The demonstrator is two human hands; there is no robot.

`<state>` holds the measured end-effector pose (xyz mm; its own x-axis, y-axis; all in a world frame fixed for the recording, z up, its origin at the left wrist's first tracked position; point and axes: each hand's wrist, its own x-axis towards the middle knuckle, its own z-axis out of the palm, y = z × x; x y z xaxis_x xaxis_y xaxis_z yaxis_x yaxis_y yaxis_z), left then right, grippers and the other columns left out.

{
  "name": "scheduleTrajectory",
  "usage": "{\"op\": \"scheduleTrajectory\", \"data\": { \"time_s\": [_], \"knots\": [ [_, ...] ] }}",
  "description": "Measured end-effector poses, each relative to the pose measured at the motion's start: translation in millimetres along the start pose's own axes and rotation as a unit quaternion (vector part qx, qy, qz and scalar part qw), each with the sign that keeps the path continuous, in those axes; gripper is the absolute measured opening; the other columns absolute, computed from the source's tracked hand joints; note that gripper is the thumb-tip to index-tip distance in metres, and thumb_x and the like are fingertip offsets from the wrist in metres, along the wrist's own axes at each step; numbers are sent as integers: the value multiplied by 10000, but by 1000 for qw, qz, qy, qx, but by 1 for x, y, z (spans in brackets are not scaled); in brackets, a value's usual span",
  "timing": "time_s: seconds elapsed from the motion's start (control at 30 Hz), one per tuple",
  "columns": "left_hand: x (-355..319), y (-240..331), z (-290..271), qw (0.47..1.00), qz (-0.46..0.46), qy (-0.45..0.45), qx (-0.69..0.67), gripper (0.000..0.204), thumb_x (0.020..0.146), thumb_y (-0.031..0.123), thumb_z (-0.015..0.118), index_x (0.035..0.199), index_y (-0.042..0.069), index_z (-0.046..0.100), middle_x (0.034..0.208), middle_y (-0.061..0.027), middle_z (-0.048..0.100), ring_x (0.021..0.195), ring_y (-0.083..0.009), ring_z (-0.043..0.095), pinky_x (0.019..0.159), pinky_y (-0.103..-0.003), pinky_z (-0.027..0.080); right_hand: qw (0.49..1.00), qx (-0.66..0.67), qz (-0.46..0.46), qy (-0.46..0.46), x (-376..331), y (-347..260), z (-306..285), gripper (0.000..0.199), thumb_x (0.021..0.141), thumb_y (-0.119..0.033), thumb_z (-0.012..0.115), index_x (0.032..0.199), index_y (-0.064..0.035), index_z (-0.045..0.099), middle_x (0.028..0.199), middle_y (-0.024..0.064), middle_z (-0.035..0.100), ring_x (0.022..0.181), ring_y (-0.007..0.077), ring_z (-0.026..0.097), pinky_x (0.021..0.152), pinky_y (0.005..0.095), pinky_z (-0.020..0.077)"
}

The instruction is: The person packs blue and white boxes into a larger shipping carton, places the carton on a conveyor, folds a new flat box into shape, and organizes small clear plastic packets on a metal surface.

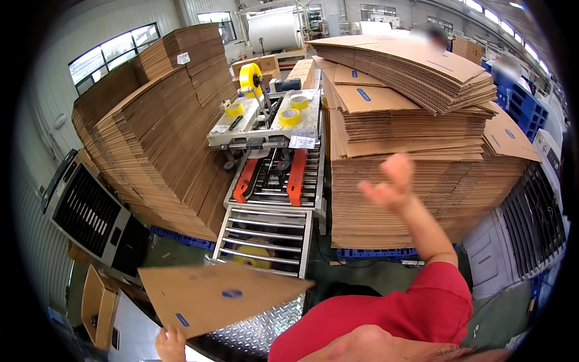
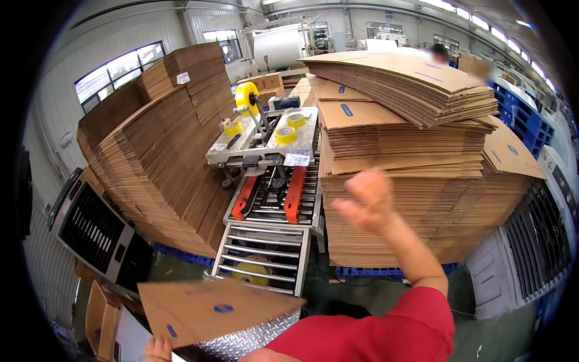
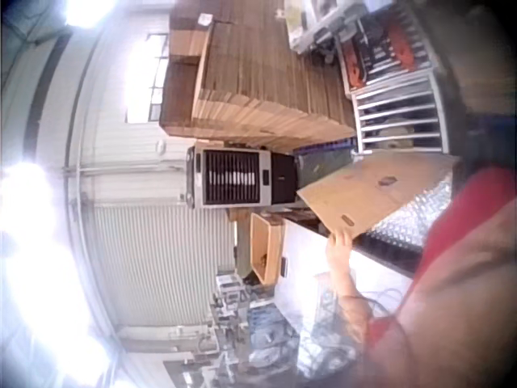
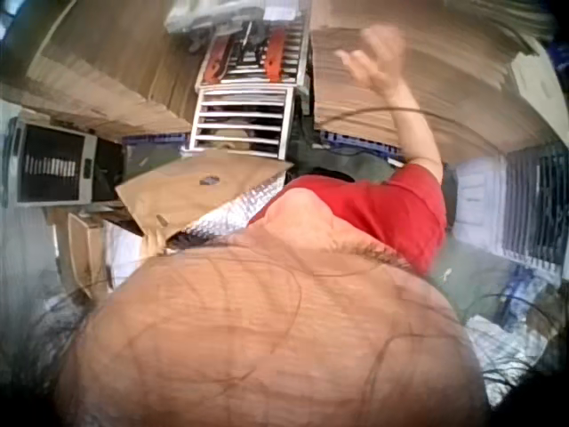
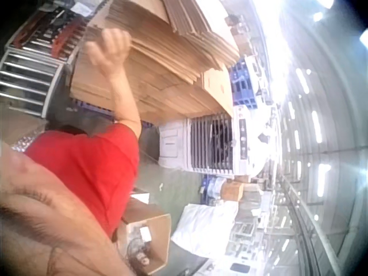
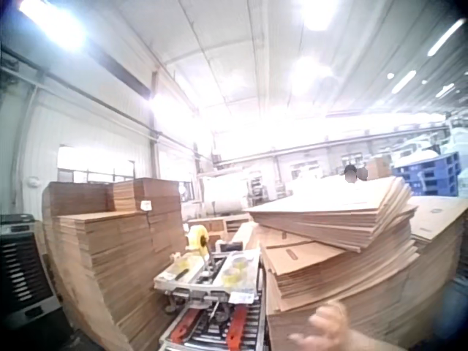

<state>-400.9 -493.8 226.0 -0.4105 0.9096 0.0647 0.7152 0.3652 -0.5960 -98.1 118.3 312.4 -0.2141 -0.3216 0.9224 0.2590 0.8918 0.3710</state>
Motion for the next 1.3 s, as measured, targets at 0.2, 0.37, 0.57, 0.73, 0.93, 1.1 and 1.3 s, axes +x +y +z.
{"op": "scheduleTrajectory", "data": {
  "time_s": [0.2,0.37,0.57,0.73,0.93,1.1,1.3],
  "knots": [
    [13,33,-8,995,-37,-27,-93,433,730,118,571,1161,120,533,1000,-102,564,760,-243,583,640,-323,517,931,-355,42,-78,33,158,-107,1103,623,-347,797,1445,-151,87,1418,200,236,1306,359,271,1068,506,206],
    [32,22,8,995,14,86,41,389,752,110,552,1140,135,547,982,-73,592,655,-241,589,580,-343,509,954,-235,42,-181,54,214,-105,988,536,-186,807,1373,-132,284,1314,152,410,1218,321,405,1056,505,254],
    [45,27,44,971,-164,-91,-150,366,800,144,544,1166,162,546,1083,-75,605,626,-274,616,531,-378,509,936,-252,1,-246,104,187,-62,853,526,-255,823,1286,-175,445,1081,68,534,1042,253,520,1030,479,313],
    [0,17,69,970,-144,28,-192,434,808,184,579,1236,161,507,1064,-111,615,720,-306,632,602,-382,529,956,-141,14,-257,101,105,41,685,749,-418,672,1336,-173,418,1182,146,447,1125,291,424,1022,491,281],
    [11,55,-7,935,-236,101,-245,313,722,-12,570,1030,37,590,1074,-150,613,772,-333,606,589,-391,496,842,368,120,-375,-27,-62,104,739,742,-360,676,1342,-53,373,1328,209,383,1242,345,382,1023,446,332],
    [7,87,-79,942,-204,149,-222,269,708,23,578,972,46,621,1040,-132,615,843,-301,614,674,-376,508,8,437,641,-631,-149,-212,121,942,808,-635,507,1440,-52,122,1477,193,149,1346,334,216,1005,542,321],
    [31,113,-80,933,-185,173,-257,308,649,9,596,951,54,635,1067,-138,594,913,-334,602,734,-373,520,168,482,326,-796,-294,-308,130,954,829,-564,520,1393,97,127,1438,240,246,1330,289,284,991,340,376]
  ]
}}
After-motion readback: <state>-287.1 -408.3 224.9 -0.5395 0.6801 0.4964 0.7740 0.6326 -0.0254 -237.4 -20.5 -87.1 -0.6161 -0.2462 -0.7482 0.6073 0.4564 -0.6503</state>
